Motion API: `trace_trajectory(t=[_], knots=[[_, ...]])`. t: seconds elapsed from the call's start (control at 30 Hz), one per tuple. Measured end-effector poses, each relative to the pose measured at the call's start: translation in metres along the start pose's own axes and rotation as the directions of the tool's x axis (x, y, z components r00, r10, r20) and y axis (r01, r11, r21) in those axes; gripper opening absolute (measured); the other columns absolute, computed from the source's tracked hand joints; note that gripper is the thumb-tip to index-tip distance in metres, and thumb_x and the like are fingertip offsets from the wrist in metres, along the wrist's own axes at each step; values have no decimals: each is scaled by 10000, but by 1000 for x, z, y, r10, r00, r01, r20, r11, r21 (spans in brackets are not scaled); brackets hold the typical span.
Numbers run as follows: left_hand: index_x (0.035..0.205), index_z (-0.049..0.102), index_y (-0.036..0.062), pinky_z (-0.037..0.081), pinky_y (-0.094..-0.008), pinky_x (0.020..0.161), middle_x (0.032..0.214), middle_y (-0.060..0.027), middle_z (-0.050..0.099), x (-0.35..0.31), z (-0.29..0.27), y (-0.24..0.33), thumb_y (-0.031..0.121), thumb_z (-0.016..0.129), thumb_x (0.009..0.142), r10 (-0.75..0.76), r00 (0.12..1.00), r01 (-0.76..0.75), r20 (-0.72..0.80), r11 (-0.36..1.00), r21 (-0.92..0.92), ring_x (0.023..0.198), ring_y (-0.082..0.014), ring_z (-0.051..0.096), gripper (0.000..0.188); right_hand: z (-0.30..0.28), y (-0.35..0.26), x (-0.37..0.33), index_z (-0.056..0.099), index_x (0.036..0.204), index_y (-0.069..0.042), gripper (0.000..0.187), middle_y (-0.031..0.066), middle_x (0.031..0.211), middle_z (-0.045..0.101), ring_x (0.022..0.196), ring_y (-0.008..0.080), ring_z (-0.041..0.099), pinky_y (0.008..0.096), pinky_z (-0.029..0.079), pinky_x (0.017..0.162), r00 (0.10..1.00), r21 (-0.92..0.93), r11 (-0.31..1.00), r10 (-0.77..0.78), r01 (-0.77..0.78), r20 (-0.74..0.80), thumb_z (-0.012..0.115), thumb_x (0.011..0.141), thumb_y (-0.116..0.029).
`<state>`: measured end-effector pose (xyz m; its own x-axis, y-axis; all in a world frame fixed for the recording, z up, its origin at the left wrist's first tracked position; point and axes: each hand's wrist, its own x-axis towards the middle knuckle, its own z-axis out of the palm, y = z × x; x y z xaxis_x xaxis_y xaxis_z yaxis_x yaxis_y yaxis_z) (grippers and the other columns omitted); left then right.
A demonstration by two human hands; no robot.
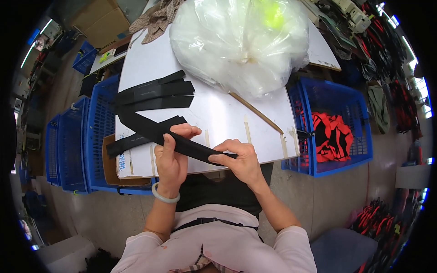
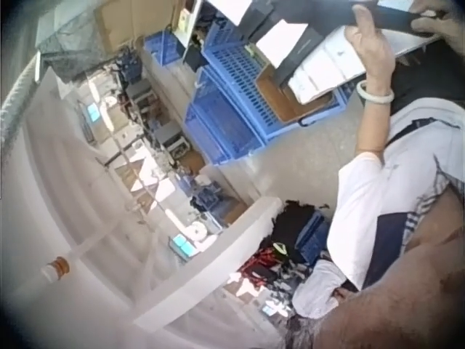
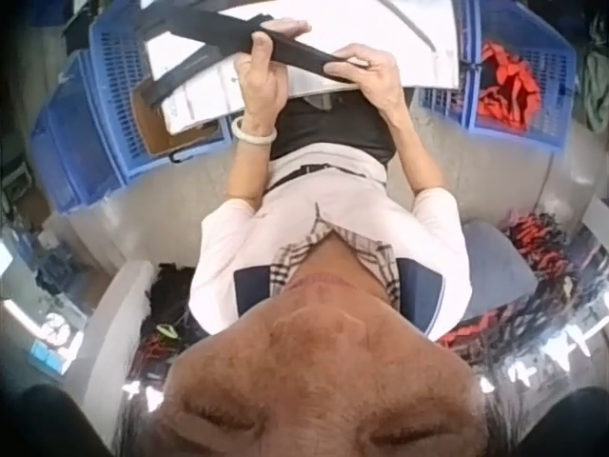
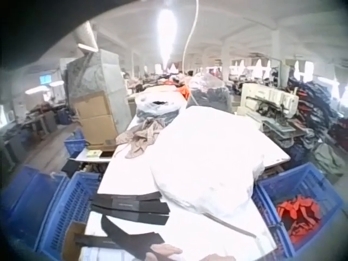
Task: The recorder is manually applying strips of adhesive tape to black nylon straps on a workshop table.
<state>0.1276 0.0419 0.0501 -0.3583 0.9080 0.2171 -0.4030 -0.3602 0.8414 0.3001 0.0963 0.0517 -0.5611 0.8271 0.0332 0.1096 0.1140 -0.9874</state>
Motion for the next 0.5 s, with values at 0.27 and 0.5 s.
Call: trace_trajectory(t=[0.27, 0.5], knots=[[1052, 650, -69, 501, -320, 872, 1030, -157, 689, -22, -9, -6, 238, 491, 1012, -366, 925, 378, -103, 912, 157, 935, -202, 654, 348, -38, 21, 12, 735, 925, -62, 204, 56, 896, 706, 828, 227, 635, 344, 440, 748, 747, -681, 579, -661, 448, -71, 759, 724, -82], [1406, 420, 32, 246, -518, 1132, 1480, -195, 350, -57, 11, -43, 147, 734, 790, -231, 838, -409, 494, 334, 849, 1412, -390, 267, 701, -59, 86, -38, 669, 1182, -152, 418, 41, 1282, 604, 1215, 246, 520, 443, 353, 1034, 894, -842, 419, -422, 339, 151, 735, 789, -275]])
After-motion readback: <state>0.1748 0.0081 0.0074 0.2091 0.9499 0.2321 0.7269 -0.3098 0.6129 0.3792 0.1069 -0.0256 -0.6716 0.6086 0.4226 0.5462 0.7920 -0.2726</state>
